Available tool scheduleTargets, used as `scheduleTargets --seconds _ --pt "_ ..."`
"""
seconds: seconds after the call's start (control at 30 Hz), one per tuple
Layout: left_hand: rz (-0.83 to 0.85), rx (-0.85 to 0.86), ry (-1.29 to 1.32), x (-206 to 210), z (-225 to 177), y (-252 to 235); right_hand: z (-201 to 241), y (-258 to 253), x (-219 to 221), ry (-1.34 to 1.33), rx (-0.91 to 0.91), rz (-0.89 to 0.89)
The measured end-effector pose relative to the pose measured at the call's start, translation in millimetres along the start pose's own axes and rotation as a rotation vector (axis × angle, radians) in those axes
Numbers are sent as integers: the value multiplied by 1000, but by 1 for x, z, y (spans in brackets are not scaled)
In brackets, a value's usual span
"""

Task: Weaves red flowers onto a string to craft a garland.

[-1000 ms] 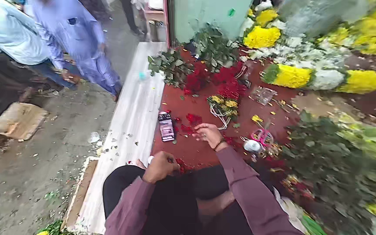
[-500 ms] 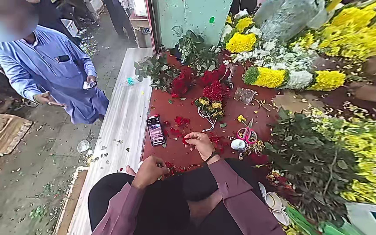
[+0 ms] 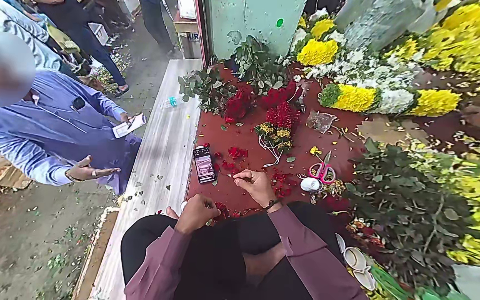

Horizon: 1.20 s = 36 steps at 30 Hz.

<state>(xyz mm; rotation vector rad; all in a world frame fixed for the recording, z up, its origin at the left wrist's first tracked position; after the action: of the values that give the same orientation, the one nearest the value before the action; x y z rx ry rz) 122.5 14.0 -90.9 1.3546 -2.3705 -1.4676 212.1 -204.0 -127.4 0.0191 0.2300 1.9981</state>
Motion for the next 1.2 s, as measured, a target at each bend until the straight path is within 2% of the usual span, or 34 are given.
scheduleTargets --seconds 0.2,0.37,0.6,0.8,0.9,1.0,1.03,1.13,1.2 --pt "-86 30 115 -5 0 -2 18 18 19 -227 -5 1" --pt "-92 94 243 -6 -5 -1 19 42 48 -393 196 174" --pt "-21 186 239 -3 -13 1 5 43 54 -329 345 130" --pt "39 237 206 -2 -14 0 -13 47 51 -301 498 289" --pt "34 232 281 -4 -14 1 -11 42 39 -321 440 386" --pt "-27 197 334 -9 -10 2 -8 30 17 -138 259 251" --pt "-45 188 341 -10 -9 3 -10 28 16 -84 220 258" --pt "-58 163 330 -12 -6 1 -27 35 40 2 238 521" --pt "-77 142 316 -16 -4 1 -39 37 54 36 275 600"
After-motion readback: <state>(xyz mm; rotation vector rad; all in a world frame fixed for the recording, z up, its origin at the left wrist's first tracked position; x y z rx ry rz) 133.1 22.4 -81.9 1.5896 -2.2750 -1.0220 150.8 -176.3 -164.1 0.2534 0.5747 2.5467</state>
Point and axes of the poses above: each hand's wrist, its own y-axis away from the middle knuckle, its own x-axis out of the palm, z = x × y, the point moved 6 cm from there along -y, towards the middle knuckle, and after that the axes turned 6 degrees about z, right-handed, at the moved point
